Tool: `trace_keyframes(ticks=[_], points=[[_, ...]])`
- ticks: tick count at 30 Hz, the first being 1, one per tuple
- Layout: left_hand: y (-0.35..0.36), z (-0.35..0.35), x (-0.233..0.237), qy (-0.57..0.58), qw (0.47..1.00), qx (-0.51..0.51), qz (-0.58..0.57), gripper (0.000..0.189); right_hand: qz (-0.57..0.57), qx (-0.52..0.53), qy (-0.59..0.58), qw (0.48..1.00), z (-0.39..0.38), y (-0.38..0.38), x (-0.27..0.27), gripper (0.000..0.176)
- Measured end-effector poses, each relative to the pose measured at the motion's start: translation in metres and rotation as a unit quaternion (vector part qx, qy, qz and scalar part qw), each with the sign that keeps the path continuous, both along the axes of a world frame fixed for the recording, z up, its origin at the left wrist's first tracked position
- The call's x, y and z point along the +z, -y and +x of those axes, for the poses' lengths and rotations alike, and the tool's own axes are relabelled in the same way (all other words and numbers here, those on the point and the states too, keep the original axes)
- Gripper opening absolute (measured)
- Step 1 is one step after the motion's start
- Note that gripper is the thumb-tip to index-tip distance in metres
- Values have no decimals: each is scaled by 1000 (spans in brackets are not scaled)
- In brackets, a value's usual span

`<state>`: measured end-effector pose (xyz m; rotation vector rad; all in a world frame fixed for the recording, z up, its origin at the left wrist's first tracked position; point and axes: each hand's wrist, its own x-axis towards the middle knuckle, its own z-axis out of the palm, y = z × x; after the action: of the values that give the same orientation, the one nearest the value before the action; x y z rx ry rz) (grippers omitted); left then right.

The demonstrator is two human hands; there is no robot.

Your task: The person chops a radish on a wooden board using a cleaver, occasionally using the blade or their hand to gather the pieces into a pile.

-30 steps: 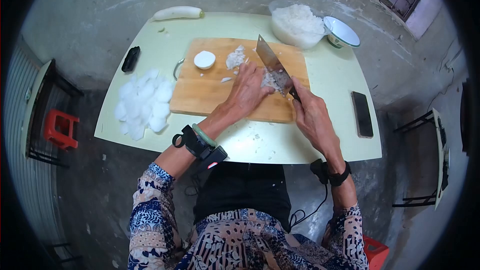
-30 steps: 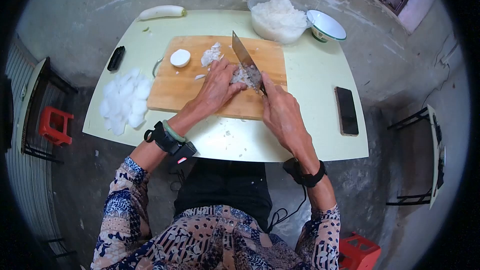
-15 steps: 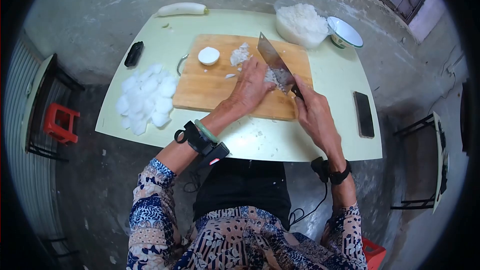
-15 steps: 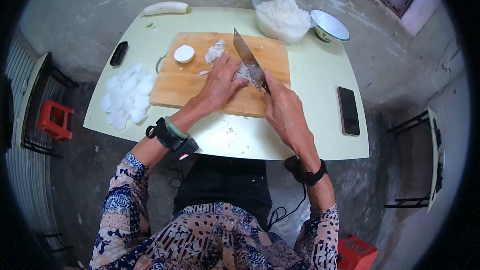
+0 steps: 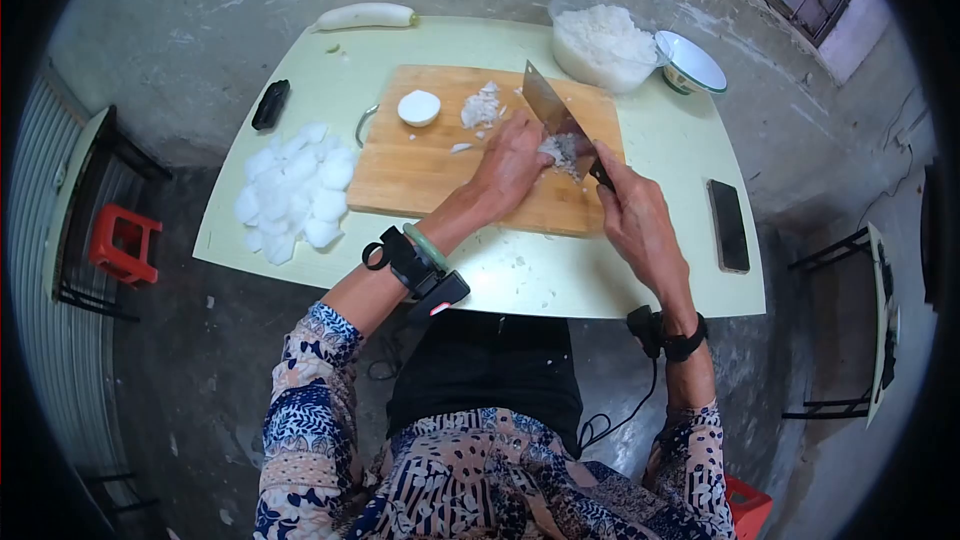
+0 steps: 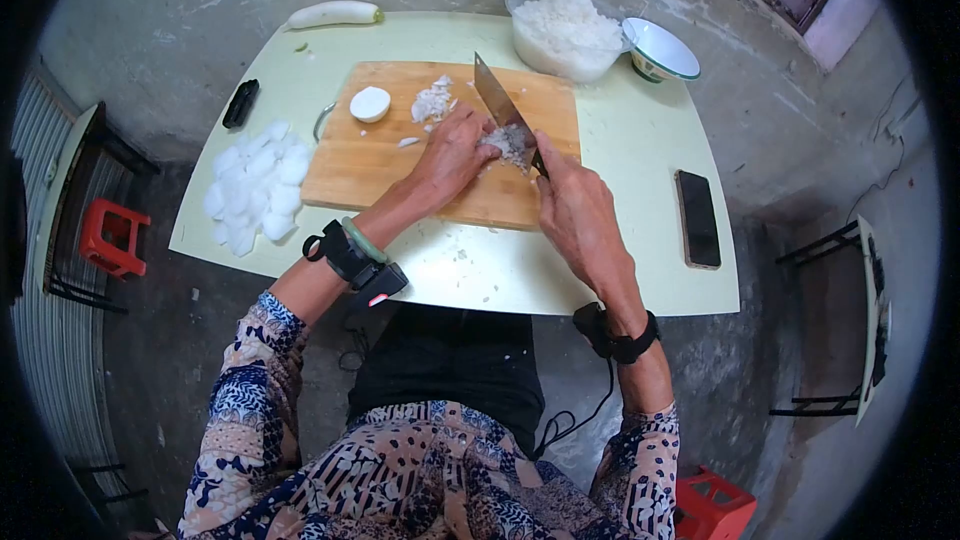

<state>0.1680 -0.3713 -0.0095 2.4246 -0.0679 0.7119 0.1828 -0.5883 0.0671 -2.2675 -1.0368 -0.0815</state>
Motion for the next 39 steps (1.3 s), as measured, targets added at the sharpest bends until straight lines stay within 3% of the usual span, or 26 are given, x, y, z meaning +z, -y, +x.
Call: trace_keyframes(ticks=[3,12,18,20,23,27,29,30,32,34,36,39], points=[[-1,1,6,-12,999,7,-52,39,23,-3,-4,1000,0,-2,-3,49],[-4,-7,3,-24,999,24,32,45,25,-23,1,999,0,-1,-6,52],[-8,-1,3,-8,999,-21,-28,32,35,-3,17,999,-4,-2,-7,51],[-3,-10,4,25,998,46,-31,25,18,6,26,999,-3,-3,-18,51],[-8,-10,-1,10,999,41,-7,24,23,11,-3,1000,-7,-5,-3,51],[-8,1,-2,-11,999,34,-24,23,89,5,47,995,-4,-10,-13,50],[-7,2,-4,10,1000,6,-18,21,-7,-9,38,999,-4,-13,-16,50],[-4,-2,0,9,1000,4,-18,21,4,2,27,1000,-6,-12,-10,50],[0,-12,6,15,996,83,-33,19,30,-1,35,999,-10,-11,-7,50],[-3,-15,3,3,997,79,-16,18,57,-6,42,997,-9,-9,-9,50],[-4,-16,2,-5,997,75,3,18,-15,-2,31,999,-7,-13,-13,51],[-2,-7,1,-24,995,90,-19,16,29,13,40,999,-10,-12,-2,50]])
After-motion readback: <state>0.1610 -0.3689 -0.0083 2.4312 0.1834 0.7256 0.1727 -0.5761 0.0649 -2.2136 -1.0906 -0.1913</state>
